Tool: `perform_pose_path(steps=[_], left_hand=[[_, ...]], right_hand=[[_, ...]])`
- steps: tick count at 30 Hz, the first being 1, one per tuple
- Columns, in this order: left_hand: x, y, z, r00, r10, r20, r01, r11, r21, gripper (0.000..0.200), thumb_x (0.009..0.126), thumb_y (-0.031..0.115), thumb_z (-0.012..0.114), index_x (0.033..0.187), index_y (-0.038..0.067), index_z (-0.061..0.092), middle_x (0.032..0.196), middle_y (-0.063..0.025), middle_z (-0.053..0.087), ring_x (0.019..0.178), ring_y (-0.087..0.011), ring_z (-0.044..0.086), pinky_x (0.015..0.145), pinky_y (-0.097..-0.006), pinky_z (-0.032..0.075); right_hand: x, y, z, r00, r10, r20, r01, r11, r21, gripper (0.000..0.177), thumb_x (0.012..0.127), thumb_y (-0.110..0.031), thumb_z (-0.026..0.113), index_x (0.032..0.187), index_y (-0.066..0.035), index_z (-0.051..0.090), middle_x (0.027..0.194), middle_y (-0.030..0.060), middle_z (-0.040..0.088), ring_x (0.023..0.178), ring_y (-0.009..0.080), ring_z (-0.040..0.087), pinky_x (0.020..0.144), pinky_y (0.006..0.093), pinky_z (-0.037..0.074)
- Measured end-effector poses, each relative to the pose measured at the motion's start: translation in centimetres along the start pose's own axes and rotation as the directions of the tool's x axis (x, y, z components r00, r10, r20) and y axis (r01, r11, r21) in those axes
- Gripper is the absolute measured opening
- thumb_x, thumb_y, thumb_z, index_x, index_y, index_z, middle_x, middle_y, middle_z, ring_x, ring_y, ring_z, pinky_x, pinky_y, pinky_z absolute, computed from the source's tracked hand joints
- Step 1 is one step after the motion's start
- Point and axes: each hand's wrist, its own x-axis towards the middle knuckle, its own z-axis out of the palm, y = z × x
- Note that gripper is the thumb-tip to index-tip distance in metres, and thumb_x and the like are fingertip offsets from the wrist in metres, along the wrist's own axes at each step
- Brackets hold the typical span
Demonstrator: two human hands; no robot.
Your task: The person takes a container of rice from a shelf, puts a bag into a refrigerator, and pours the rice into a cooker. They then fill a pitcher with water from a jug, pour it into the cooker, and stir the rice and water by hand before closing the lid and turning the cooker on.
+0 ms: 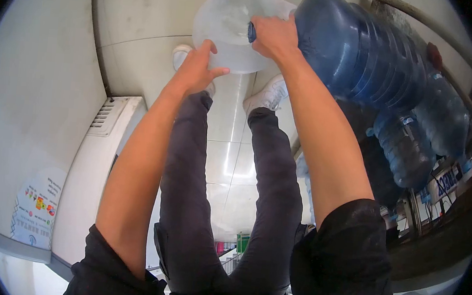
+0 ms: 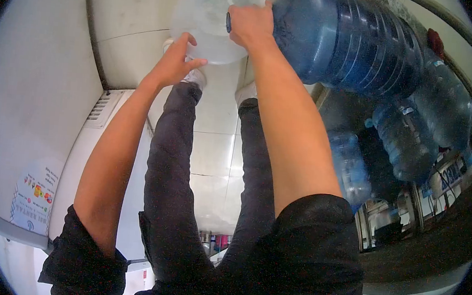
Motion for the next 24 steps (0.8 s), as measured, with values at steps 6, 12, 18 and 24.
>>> perform_pose_path(steps=[6, 12, 18, 24], left_hand=[[-0.03, 0.19, 0.02, 1.0, 0.016, -0.006, -0.016, 1.0, 0.006, 0.049, 0.083, 0.028, 0.075, 0.113, 0.004, 0.044, 0.098, -0.0166, 0.055, 0.089, -0.028, 0.054, 0.081, -0.0392, 0.045], [0.07, 0.14, 0.02, 1.0, 0.014, 0.012, -0.014, 1.0, 0.002, 0.05, 0.084, 0.029, 0.075, 0.113, 0.004, 0.043, 0.102, -0.0189, 0.056, 0.092, -0.0294, 0.055, 0.082, -0.0407, 0.046], [0.04, 0.17, -0.05, 1.0, 0.024, 0.011, -0.024, 1.0, 0.015, 0.051, 0.083, 0.03, 0.075, 0.114, 0.005, 0.043, 0.102, -0.0199, 0.056, 0.091, -0.0292, 0.055, 0.081, -0.0404, 0.047], [0.05, 0.37, -0.27, 1.0, 0.019, 0.021, -0.02, 1.0, 0.021, 0.052, 0.083, 0.031, 0.076, 0.114, 0.005, 0.043, 0.102, -0.02, 0.057, 0.091, -0.0293, 0.055, 0.081, -0.0401, 0.047]], right_hand=[[-0.01, 0.04, 0.26, 1.0, 0.009, -0.006, -0.009, 1.0, 0.003, 0.025, 0.074, -0.015, 0.066, 0.098, -0.018, 0.068, 0.089, 0.0055, 0.071, 0.093, 0.0251, 0.068, 0.096, 0.0503, 0.037], [-0.11, -0.01, 0.13, 0.999, 0.026, 0.027, -0.026, 1.0, 0.003, 0.025, 0.075, -0.016, 0.067, 0.1, -0.018, 0.068, 0.094, 0.0052, 0.072, 0.095, 0.0236, 0.067, 0.097, 0.0497, 0.035], [0.02, 0.02, 0.35, 1.0, 0.022, 0.019, -0.022, 1.0, -0.004, 0.024, 0.075, -0.018, 0.068, 0.099, -0.02, 0.069, 0.094, 0.0055, 0.072, 0.096, 0.0233, 0.068, 0.095, 0.0492, 0.037], [0.01, 0.13, 0.67, 1.0, 0.01, -0.027, -0.01, 1.0, 0.003, 0.033, 0.072, -0.013, 0.065, 0.105, -0.019, 0.066, 0.087, 0.0064, 0.071, 0.091, 0.0274, 0.068, 0.099, 0.0539, 0.037]])
